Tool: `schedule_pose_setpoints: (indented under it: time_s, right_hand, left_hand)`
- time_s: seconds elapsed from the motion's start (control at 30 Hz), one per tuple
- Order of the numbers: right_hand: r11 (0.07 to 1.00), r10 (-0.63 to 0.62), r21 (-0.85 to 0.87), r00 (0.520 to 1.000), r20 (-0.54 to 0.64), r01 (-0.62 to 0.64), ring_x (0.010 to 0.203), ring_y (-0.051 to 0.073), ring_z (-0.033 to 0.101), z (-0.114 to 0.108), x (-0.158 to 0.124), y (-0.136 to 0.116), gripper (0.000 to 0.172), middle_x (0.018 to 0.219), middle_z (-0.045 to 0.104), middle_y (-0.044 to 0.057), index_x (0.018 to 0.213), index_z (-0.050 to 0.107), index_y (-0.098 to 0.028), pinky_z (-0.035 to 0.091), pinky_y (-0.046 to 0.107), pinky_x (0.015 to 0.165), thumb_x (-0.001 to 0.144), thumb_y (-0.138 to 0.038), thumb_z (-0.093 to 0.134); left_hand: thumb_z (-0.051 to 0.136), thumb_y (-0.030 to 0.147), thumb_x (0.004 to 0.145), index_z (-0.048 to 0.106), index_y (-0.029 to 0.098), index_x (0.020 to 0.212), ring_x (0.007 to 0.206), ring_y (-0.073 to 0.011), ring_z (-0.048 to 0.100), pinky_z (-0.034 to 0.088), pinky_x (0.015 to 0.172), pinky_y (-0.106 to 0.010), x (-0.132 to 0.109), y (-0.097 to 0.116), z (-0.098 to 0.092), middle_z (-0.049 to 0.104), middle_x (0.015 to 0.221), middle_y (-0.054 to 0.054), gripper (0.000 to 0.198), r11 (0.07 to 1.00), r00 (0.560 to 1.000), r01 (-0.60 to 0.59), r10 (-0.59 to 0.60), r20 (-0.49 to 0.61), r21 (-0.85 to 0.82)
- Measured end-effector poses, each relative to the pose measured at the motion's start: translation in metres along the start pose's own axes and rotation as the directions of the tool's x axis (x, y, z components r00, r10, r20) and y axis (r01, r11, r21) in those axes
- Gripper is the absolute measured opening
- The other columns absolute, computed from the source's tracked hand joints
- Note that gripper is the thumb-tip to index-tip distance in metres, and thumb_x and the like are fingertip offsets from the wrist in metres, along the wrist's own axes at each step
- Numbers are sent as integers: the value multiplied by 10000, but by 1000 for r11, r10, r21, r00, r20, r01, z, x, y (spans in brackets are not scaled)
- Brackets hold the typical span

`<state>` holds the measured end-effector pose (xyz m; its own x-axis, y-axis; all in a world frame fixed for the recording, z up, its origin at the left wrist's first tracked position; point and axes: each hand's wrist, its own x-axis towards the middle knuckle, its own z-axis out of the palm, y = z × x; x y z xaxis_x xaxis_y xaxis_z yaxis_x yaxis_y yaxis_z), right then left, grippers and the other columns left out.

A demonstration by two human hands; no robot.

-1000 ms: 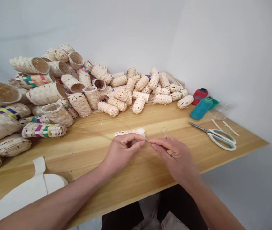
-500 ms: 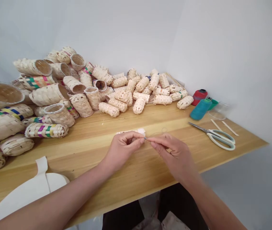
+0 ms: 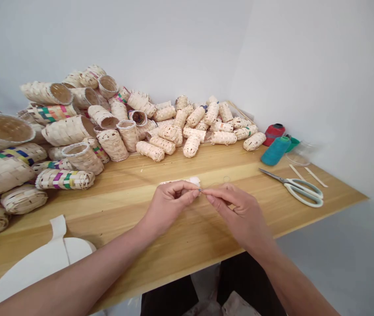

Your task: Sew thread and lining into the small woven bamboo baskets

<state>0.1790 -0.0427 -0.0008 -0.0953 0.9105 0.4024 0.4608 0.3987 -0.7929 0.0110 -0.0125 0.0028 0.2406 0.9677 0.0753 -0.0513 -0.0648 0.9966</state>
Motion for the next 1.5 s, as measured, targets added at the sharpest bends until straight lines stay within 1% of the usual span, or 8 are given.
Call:
schedule_pose_setpoints:
  time_s: [0.33, 0.67, 0.77, 0.87, 1.03, 1.1, 1.23, 1.5]
  right_hand:
    - [1000, 11, -19, 1000, -10, -11, 654, 139, 543, 1, 0, -1, 182, 727, 602, 6, 948, 715, -240, 419, 244, 590, 872, -229, 550]
    - [980, 180, 89, 984, 9, -180, 657, 141, 575, 0, -1, -4, 179, 793, 660, 13, 906, 708, -217, 445, 237, 578, 862, -305, 558]
    - [992, 118, 37, 993, -14, -118, 651, 142, 568, -3, -3, -3, 167, 778, 649, 13, 904, 705, -227, 450, 246, 577, 868, -288, 554]
    - [995, -21, -102, 997, -77, 13, 676, 160, 570, -5, -3, -4, 159, 746, 629, 22, 923, 697, -236, 465, 273, 612, 879, -252, 546]
    - [964, -219, -169, 973, -73, 204, 848, 183, 611, -4, -1, -4, 195, 843, 646, 35, 968, 688, -245, 491, 310, 770, 885, -173, 527]
    - [967, -229, -127, 973, -37, 223, 866, 172, 609, -3, -1, -3, 221, 865, 648, 29, 990, 686, -250, 485, 302, 798, 881, -145, 527]
    - [985, -164, -64, 986, -15, 163, 760, 148, 596, -2, -2, -2, 241, 816, 636, 12, 1021, 687, -259, 481, 273, 707, 876, -141, 537]
    - [985, -158, -70, 987, -14, 156, 794, 166, 596, -2, -2, -5, 258, 836, 641, 24, 1019, 695, -276, 484, 291, 713, 874, -139, 531]
  left_hand:
    - [716, 337, 685, 726, 139, 750, 461, -51, 303, 205, 428, -192, 0, 2, 0, 492, 506, 31, 209, 1000, 1000, 23, -23, -3, 15]
    - [735, 357, 653, 719, 143, 713, 456, -51, 310, 215, 427, -189, 0, 4, 2, 502, 501, 33, 222, 999, 999, 39, -39, -7, -6]
    - [732, 359, 660, 722, 146, 714, 458, -53, 311, 214, 430, -193, 0, 3, 2, 494, 498, 33, 220, 999, 999, 36, -36, -13, 15]
    - [728, 370, 670, 725, 148, 726, 465, -56, 316, 215, 434, -196, 0, 2, 1, 505, 513, 30, 229, 999, 1000, 26, -25, -7, 30]
    - [726, 358, 680, 721, 141, 729, 458, -49, 288, 202, 436, -195, 0, -1, 1, 446, 488, 49, 222, 1000, 1000, 13, -13, 7, 13]
    - [728, 349, 681, 723, 142, 742, 459, -45, 282, 203, 439, -192, 0, -1, 1, 442, 494, 52, 216, 1000, 1000, 18, -18, 7, 4]
    - [722, 335, 691, 717, 144, 744, 466, -46, 297, 210, 439, -189, 0, -2, 1, 468, 515, 46, 198, 1000, 1000, 19, -19, 16, 4]
    - [710, 347, 708, 710, 139, 765, 477, -52, 289, 205, 440, -190, 0, -4, -1, 447, 519, 43, 215, 999, 999, 27, -28, 27, 18]
